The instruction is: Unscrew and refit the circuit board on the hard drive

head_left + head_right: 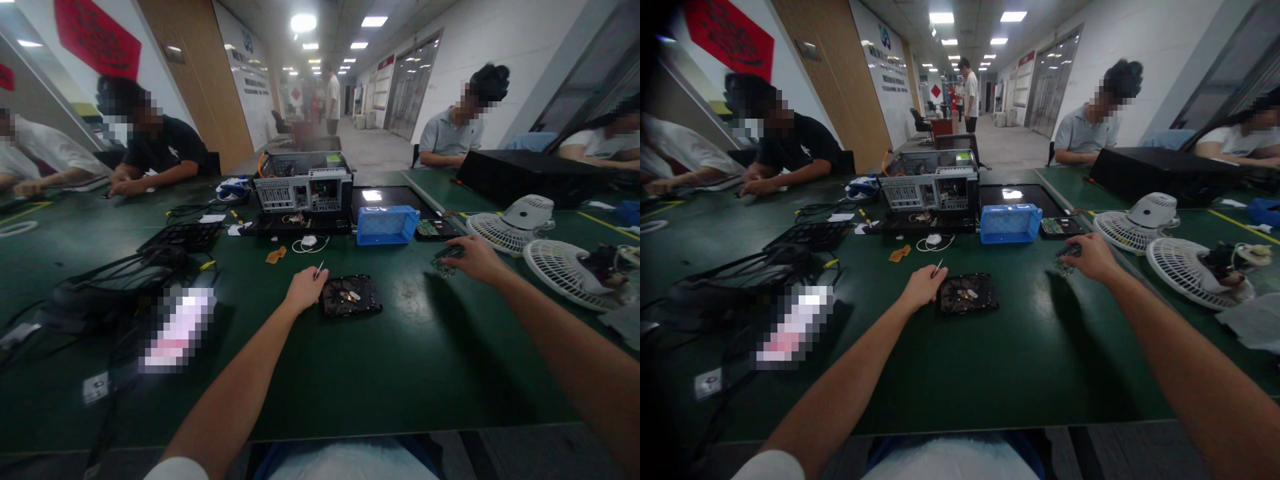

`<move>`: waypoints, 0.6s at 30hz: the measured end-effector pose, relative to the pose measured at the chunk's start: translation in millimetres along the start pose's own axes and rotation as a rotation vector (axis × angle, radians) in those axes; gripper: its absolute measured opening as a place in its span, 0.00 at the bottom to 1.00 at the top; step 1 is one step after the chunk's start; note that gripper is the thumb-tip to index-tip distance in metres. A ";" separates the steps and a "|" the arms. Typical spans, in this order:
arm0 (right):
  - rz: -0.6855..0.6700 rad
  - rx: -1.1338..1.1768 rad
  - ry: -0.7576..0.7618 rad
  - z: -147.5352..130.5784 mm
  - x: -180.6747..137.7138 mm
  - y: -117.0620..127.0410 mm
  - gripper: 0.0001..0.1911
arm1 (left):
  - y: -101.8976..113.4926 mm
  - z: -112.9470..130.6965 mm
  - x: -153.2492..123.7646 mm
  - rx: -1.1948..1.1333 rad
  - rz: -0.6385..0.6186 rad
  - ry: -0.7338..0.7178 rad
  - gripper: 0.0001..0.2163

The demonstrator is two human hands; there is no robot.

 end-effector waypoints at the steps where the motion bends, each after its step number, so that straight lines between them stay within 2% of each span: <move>1: 0.044 -0.008 -0.062 13.4 -0.9 5.6 0.25 | 0.0 0.4 -0.3 0.001 -0.002 -0.001 0.19; 2: 0.080 -0.014 -0.127 27.3 -2.1 10.1 0.25 | -0.1 0.8 -0.6 0.003 -0.001 -0.002 0.19; 5: 0.044 0.058 -0.322 67.6 -7.6 12.4 0.26 | -0.6 1.8 -1.3 0.002 0.010 0.009 0.19; 7: -0.004 0.110 -0.434 87.7 -12.3 5.7 0.28 | -0.8 2.0 -1.4 -0.005 0.010 0.016 0.18; 9: -0.023 0.178 -0.480 98.8 -16.1 -4.2 0.31 | -0.6 1.8 -1.1 -0.006 0.005 0.016 0.18; 13: -0.006 0.211 -0.515 92.9 -14.7 -21.4 0.27 | 0.2 0.6 0.1 -0.006 0.001 0.026 0.18; 18: 0.025 0.173 -0.435 53.9 6.6 -35.5 0.25 | -1.3 1.0 0.7 0.014 0.027 -0.004 0.19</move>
Point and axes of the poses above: each hand's wrist, its own x-axis towards the middle knuckle, its own y-axis out of the back of the hand, z = x × y, the point moved 1 cm from there along x, towards the middle knuckle, and after that the axes turned 9 degrees about -z, right-handed, at the moved point
